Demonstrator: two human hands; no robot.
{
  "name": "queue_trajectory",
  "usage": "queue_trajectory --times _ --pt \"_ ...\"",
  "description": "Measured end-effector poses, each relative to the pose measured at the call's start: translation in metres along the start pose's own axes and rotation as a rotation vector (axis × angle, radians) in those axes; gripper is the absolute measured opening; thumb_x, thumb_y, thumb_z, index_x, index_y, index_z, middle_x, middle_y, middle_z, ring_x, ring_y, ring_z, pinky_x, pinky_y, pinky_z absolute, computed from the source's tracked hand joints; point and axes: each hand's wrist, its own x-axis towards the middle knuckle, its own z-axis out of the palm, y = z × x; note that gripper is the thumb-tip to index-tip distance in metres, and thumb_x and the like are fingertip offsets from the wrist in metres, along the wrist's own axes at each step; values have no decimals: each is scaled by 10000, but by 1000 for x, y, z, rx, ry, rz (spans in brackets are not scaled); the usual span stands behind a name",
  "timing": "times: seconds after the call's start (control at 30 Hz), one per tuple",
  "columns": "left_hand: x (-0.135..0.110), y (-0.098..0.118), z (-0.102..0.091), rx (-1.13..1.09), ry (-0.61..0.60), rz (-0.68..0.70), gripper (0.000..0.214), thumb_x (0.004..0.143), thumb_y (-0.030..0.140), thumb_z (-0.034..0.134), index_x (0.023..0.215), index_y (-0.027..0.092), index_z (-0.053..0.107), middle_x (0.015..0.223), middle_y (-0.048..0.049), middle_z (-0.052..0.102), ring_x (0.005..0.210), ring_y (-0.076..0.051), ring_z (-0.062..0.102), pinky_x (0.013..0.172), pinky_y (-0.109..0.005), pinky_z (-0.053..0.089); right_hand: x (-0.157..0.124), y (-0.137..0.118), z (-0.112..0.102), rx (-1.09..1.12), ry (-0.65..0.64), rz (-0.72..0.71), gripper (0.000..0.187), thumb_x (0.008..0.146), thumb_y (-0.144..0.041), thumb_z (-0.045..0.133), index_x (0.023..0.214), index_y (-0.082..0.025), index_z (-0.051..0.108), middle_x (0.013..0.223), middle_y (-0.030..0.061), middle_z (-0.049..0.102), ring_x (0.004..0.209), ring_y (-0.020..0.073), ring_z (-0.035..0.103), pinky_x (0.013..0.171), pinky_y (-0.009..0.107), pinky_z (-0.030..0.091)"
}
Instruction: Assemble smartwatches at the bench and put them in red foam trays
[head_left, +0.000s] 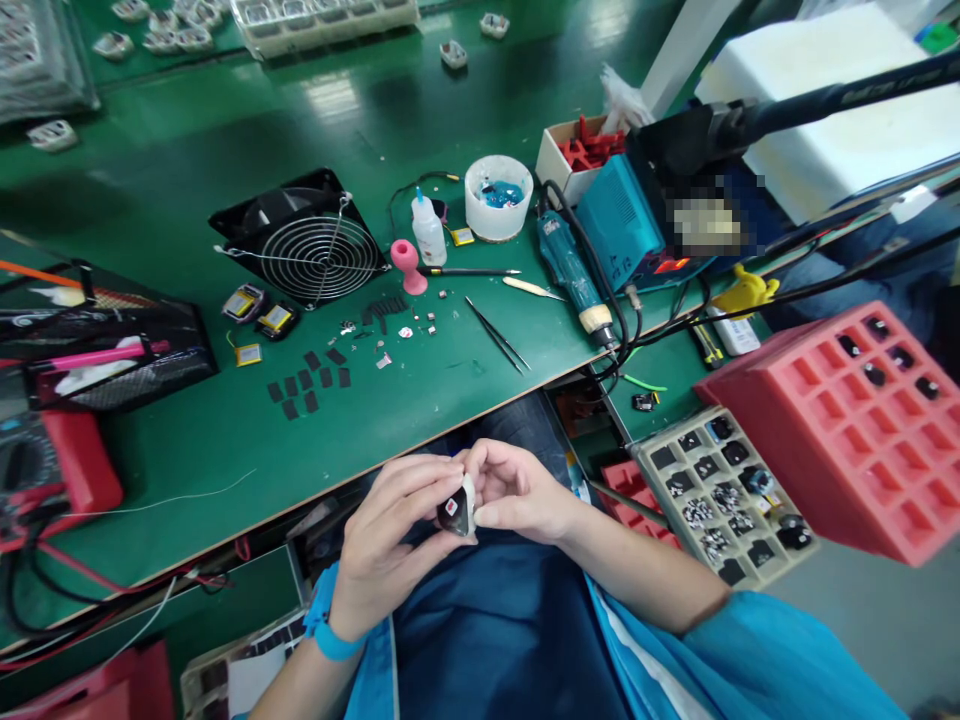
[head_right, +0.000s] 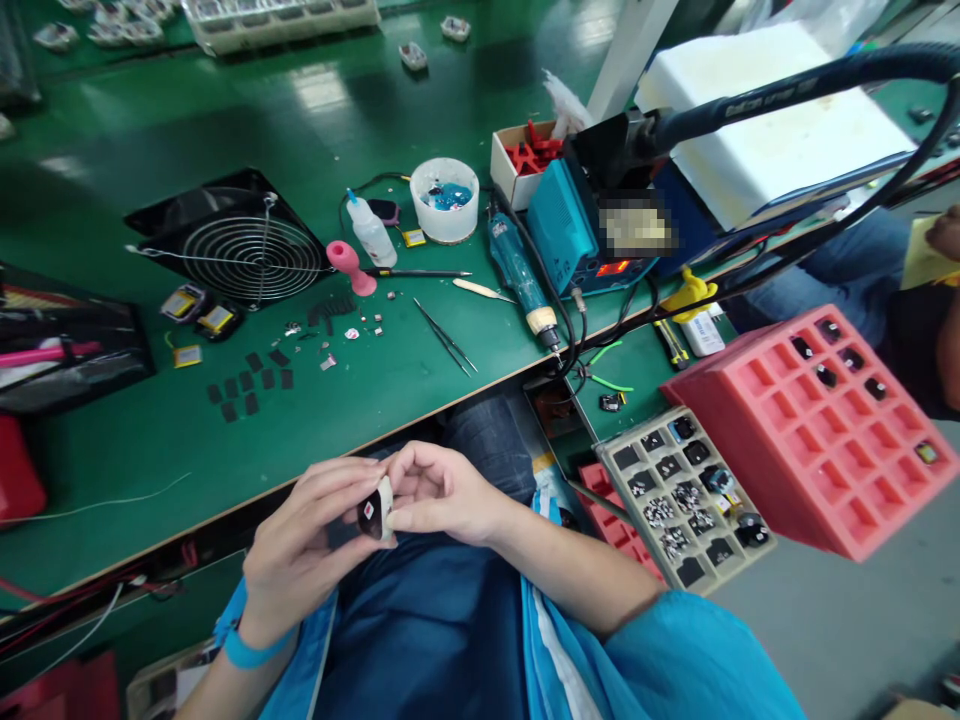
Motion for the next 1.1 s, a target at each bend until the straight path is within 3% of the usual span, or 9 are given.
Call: queue_trajectory --times 0.27,0.53,0.83,0.97,1.1 --pt "2 2 -1 16 -29 38 425 879 272 789 1281 224 659 1180 -91 722 1125 -251 673 947 -408 585 0 2 -2 -72 38 13 398 677 -290 951 838 -176 605 950 8 676 798 124 704 733 270 598" --pt "3 2 -1 23 -35 38 428 868 266 798 1271 220 661 1175 -89 728 1124 -254 677 938 -407 590 0 2 -2 -59 28 -15 356 702 -235 931 858 -176 616 954 10 674 834 123 698 759 272 593" --pt "-1 0 1 32 -41 9 470 865 278 802 1306 228 645 1189 -87 715 1130 -256 669 947 -408 583 -1 2 -2 -79 56 23 412 700 -335 940 849 -187 586 902 0 670 767 120 679 710 265 576" --pt "0 0 -2 30 -64 15 442 875 245 789 1296 229 653 1189 -78 717 1137 -248 668 962 -393 581 1 2 -2 -74 100 44 459 623 -341 981 818 -177 599 933 0 672 774 109 682 731 258 579" --pt "-4 -5 -6 70 -87 -13 483 881 211 761 1338 316 647 1192 -32 713 1086 -241 686 941 -385 598 8 7 -8 -63 79 89 540 527 -409 1007 799 -170 607 863 -14 684 739 107 685 701 242 568"
